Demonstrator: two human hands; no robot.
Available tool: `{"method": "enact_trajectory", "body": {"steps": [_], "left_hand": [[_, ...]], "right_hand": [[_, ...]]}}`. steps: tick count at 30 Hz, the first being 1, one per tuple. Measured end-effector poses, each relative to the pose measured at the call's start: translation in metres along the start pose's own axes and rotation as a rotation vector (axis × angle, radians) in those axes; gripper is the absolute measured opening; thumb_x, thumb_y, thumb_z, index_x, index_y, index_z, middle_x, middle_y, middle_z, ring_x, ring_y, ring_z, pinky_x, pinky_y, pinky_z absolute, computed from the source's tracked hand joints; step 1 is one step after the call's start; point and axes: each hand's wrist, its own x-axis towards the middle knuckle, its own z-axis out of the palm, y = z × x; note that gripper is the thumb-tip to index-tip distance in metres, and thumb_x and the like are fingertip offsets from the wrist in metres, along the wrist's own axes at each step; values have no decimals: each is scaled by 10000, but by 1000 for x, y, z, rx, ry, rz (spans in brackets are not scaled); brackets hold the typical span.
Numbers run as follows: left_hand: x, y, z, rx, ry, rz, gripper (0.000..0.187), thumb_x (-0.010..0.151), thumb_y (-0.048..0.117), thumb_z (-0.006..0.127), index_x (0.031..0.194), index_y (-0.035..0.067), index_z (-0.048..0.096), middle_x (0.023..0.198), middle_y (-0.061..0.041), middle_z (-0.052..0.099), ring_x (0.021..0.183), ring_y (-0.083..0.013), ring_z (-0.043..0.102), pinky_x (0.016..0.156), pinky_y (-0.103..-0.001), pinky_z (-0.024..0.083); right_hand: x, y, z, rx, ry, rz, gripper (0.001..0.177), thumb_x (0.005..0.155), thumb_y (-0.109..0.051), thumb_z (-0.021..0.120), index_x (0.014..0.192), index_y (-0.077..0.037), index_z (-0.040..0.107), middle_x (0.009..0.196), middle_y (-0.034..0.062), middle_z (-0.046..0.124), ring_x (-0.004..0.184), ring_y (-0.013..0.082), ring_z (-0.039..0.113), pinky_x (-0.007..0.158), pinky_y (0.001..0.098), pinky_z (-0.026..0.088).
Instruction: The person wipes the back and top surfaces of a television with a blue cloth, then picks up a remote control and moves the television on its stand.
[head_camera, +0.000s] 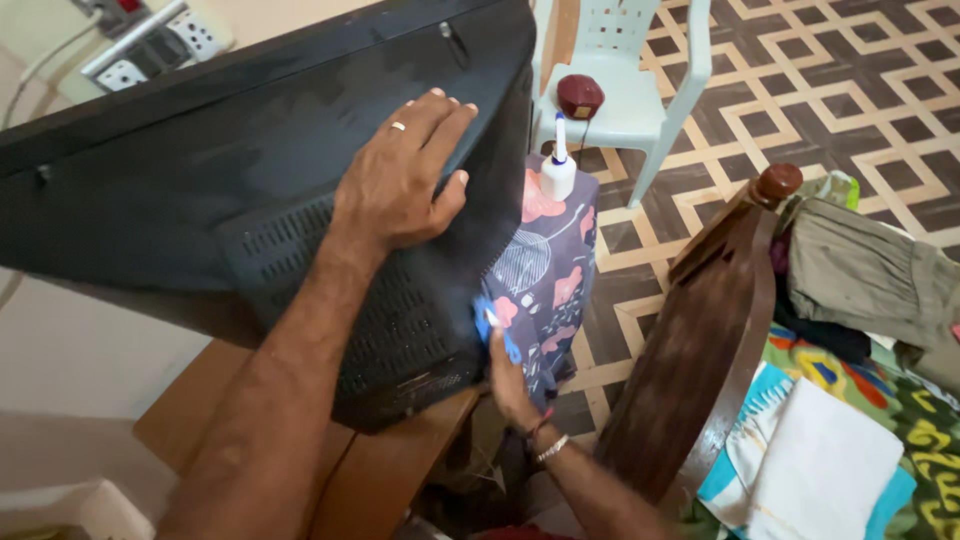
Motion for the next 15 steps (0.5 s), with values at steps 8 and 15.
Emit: {"method": "enact_trajectory", "body": {"steps": [8,15], "left_hand": [[-7,-9,-6,-414,195,-157,594,924,99,569,1498,-20,475,1445,-263,602,1377,-417,591,1199,-454,456],[-5,-14,-2,-605,276,-224,623,882,71,542,1492,-26,462,1324,-242,679,1310,-379,670,1193,-425,482]], "right_hand": [[-11,-169,25,-292,-258,-795,612,1140,-452,356,1543,3,429,1649,219,392,1582,377,331,1293,434,265],[-30,-62,9,6,-136,-286,767,1077,-555,415,1550,42,324,1620,209,356,1517,327,302,1227,401,226]]}}
